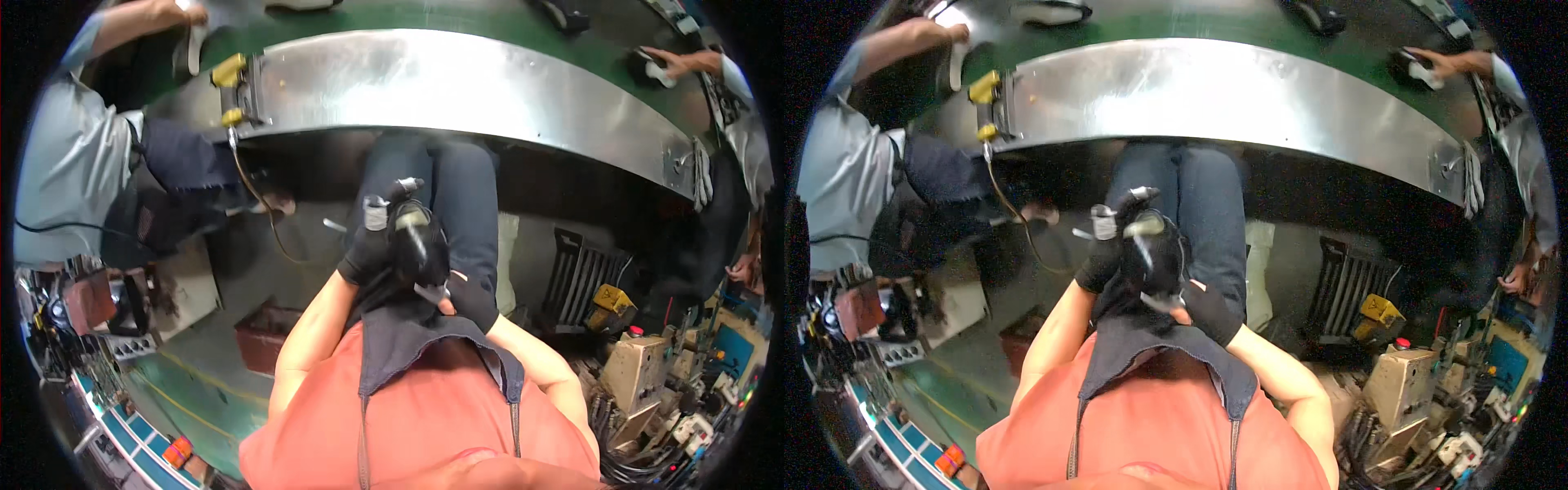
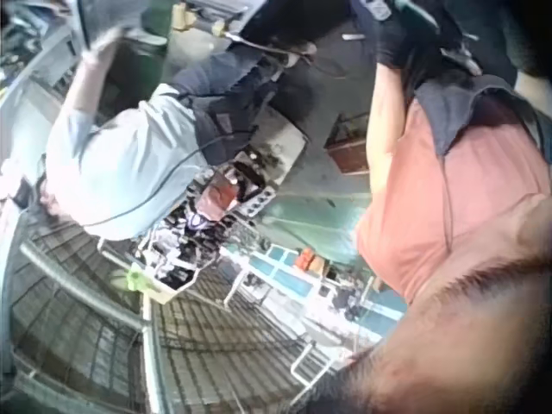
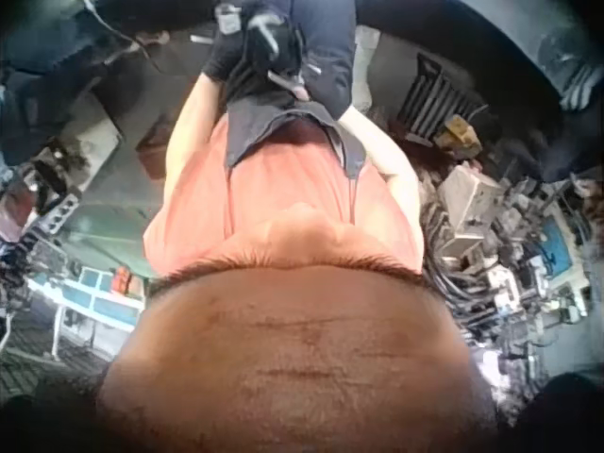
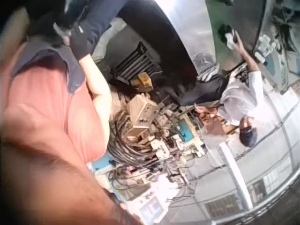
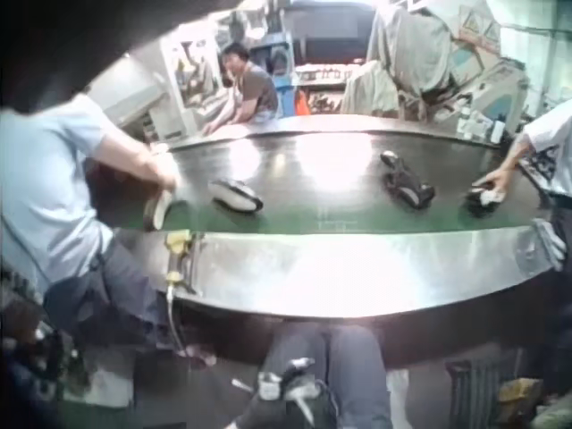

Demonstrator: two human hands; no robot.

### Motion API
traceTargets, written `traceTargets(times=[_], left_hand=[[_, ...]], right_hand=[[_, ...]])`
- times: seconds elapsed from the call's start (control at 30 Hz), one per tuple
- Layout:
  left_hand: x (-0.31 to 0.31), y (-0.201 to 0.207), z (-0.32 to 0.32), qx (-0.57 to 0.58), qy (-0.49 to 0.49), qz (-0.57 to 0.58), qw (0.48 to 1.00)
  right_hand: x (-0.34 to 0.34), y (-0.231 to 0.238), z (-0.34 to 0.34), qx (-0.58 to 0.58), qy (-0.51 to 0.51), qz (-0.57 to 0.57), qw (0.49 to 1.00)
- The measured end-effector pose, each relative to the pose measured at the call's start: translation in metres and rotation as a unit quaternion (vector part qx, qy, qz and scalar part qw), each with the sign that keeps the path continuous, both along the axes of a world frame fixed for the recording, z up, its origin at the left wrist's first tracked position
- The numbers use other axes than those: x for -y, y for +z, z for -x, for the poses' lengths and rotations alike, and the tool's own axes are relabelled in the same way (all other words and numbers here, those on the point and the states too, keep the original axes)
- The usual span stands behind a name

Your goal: The person sits on the floor and uses pliers to trim excess material from the white soles of black shoes. They pick up shoes from a nearby conveyor belt, hold them on their lap, and scrape the soles repeatedly before placing them back on the belt.

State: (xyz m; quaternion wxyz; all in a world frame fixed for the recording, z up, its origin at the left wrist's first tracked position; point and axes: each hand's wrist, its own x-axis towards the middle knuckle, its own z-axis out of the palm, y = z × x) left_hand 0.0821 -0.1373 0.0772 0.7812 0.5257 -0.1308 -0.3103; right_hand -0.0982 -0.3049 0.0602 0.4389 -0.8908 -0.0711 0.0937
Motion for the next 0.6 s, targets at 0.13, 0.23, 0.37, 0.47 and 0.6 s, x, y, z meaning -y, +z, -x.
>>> traceTargets(times=[0.13, 0.23, 0.37, 0.47, 0.6], left_hand=[[-0.001, -0.023, 0.051, -0.32, 0.042, 0.129, 0.938], [0.006, -0.034, 0.057, -0.265, 0.031, 0.132, 0.955], [0.011, -0.019, 0.064, -0.215, 0.07, 0.09, 0.97], [0.009, -0.022, 0.062, -0.168, 0.085, 0.08, 0.979], [0.011, -0.03, 0.049, -0.173, 0.04, 0.074, 0.981]], right_hand=[[0.024, 0.005, 0.029, 0.185, 0.118, 0.022, 0.975], [0.035, 0.002, 0.036, 0.189, 0.134, 0.019, 0.973], [0.039, -0.001, 0.027, 0.212, 0.149, 0.017, 0.966], [0.038, -0.009, 0.013, 0.229, 0.159, -0.003, 0.96], [0.046, -0.061, 0.016, 0.139, 0.156, -0.03, 0.977]])
